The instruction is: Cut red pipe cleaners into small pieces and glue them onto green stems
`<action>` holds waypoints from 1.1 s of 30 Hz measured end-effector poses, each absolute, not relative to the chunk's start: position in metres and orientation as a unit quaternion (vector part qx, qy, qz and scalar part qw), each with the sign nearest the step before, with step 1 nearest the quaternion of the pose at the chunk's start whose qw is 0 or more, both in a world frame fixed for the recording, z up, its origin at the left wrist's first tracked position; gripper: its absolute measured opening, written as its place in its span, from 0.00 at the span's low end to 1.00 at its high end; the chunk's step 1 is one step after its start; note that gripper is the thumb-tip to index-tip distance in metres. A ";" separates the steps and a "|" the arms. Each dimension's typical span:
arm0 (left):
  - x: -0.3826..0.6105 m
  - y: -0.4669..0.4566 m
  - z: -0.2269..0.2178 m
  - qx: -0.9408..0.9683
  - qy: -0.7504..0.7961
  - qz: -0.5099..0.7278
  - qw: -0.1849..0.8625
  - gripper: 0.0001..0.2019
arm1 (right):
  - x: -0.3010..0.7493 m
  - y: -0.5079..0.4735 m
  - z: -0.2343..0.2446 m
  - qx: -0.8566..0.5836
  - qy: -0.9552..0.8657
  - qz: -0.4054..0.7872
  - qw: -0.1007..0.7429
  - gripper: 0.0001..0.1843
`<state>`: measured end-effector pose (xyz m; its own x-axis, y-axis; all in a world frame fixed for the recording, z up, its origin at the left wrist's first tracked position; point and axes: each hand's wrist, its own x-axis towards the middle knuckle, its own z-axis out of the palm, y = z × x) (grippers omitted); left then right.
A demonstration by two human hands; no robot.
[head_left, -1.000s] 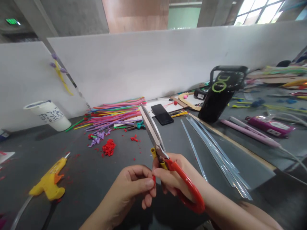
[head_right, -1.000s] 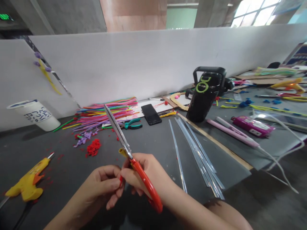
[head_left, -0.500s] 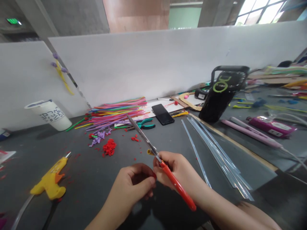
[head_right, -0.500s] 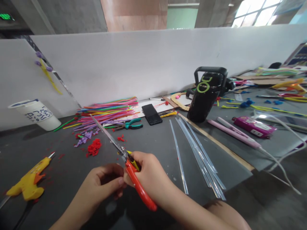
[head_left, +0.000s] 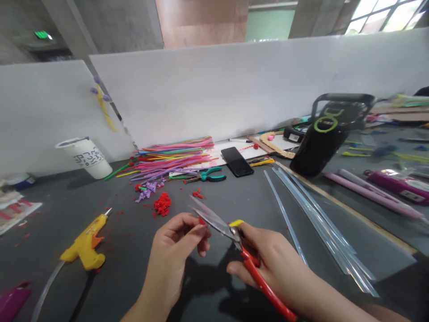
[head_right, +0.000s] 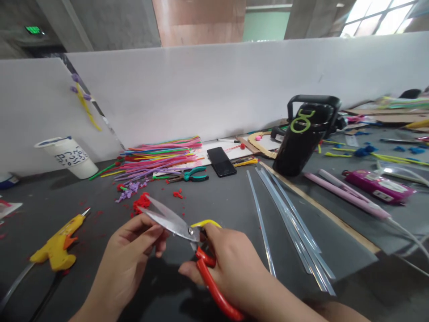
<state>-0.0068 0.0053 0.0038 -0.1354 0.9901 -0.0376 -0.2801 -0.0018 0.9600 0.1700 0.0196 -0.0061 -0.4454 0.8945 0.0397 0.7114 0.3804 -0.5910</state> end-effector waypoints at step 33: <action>-0.010 0.002 -0.001 0.391 0.492 0.625 0.464 0.05 | 0.167 0.017 -0.029 -0.482 -0.848 0.010 0.221 0.21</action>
